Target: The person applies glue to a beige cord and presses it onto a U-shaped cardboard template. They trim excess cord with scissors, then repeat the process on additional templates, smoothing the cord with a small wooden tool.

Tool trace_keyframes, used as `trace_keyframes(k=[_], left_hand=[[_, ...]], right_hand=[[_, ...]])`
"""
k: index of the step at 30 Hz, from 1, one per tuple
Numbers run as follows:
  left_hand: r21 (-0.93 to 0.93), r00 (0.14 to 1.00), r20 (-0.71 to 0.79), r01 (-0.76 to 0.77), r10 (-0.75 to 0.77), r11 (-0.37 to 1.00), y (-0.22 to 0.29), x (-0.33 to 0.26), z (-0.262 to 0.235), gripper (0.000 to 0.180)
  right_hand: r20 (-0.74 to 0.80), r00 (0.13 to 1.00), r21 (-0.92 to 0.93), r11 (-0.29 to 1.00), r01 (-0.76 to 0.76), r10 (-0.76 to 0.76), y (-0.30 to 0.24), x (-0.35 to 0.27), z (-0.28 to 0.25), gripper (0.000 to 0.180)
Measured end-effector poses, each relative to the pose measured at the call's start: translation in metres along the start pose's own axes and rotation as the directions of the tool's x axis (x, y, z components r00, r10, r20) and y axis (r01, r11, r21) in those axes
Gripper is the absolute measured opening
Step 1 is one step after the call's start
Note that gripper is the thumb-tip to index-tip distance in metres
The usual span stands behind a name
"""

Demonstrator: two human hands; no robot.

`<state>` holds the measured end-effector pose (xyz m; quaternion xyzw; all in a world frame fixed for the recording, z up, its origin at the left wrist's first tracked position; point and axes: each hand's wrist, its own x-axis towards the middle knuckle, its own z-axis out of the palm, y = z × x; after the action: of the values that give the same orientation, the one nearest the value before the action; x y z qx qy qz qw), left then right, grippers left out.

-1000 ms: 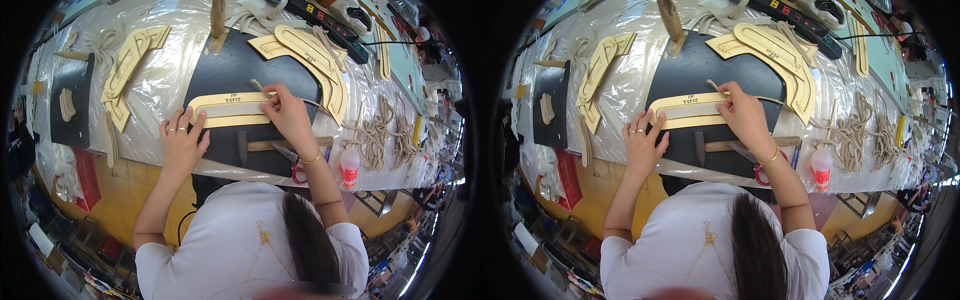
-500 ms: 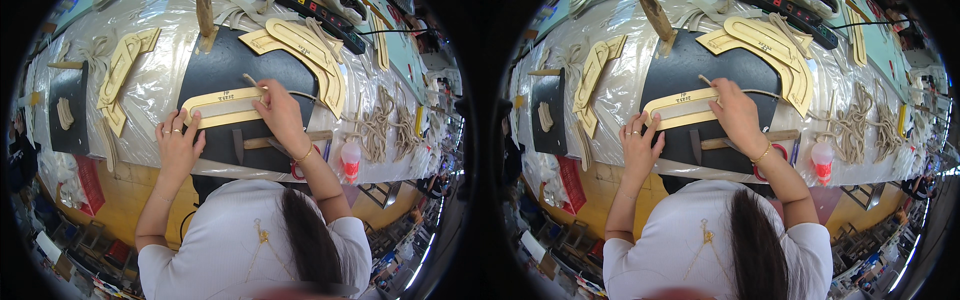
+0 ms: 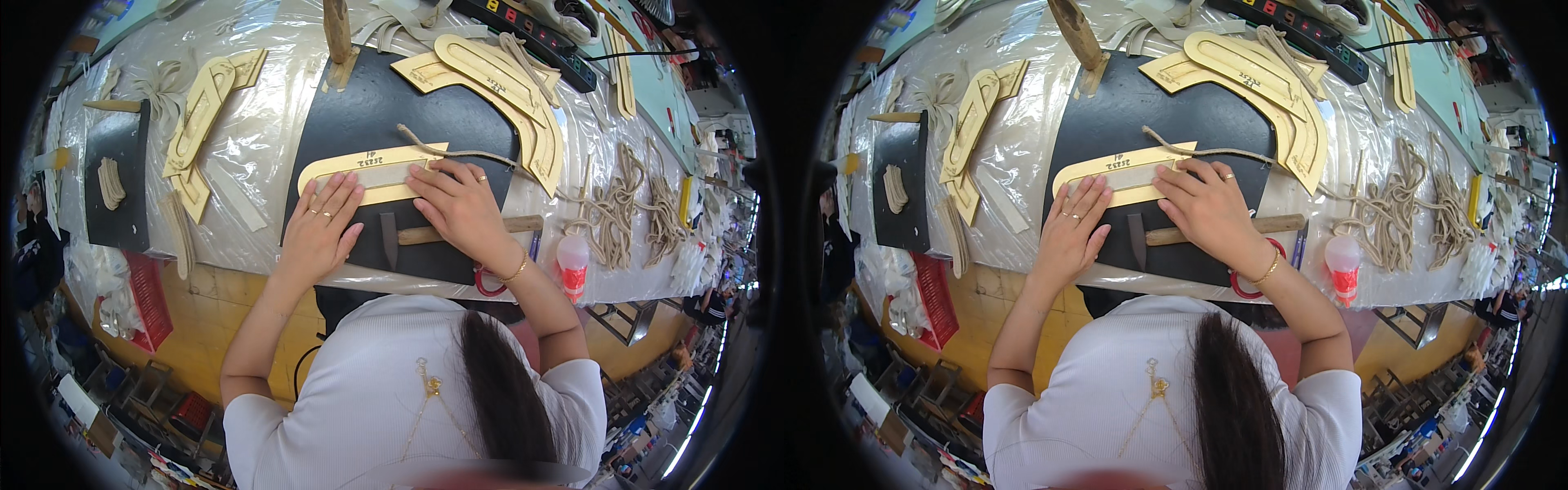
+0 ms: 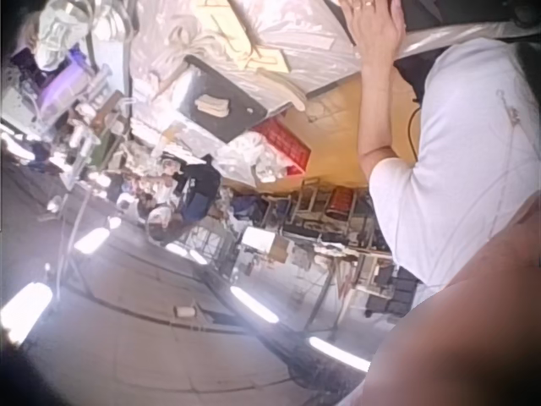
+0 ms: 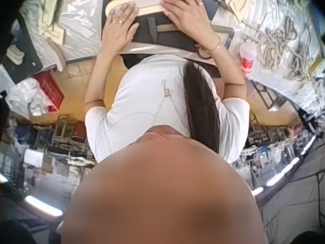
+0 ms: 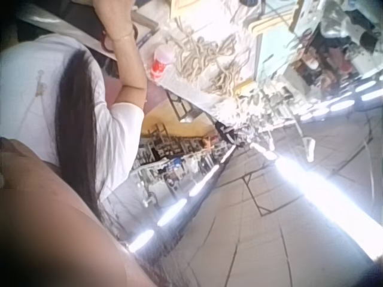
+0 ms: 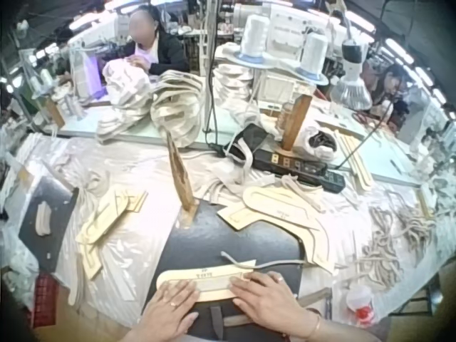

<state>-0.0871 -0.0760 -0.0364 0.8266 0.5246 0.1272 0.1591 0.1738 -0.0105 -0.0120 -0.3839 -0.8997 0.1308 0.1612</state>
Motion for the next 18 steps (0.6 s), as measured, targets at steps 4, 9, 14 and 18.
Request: trace_keyframes(k=[4,9,14,18], left_hand=[[-0.005,1.000,-0.004,-0.014,0.014,1.000,-0.004,-0.001,0.002,0.054],[0.001,0.998,-0.060,-0.018,0.018,1.000,-0.003,0.001,0.007,0.053],[-0.098,0.991,-0.135,-0.037,0.023,0.995,-0.002,0.012,0.015,0.055],[-0.264,0.950,-0.306,-0.020,-0.064,0.964,-0.006,0.015,0.009,0.061]], right_hand=[[-0.145,0.974,0.178,0.973,-0.146,0.173,0.013,0.009,-0.002,0.025],[-0.283,0.956,0.027,0.997,-0.070,0.075,0.030,0.031,0.002,0.022],[-0.292,0.954,0.154,0.982,0.112,-0.063,0.013,0.027,-0.010,0.015],[-0.259,0.966,0.357,0.929,0.099,-0.003,-0.013,0.023,-0.025,0.018]])
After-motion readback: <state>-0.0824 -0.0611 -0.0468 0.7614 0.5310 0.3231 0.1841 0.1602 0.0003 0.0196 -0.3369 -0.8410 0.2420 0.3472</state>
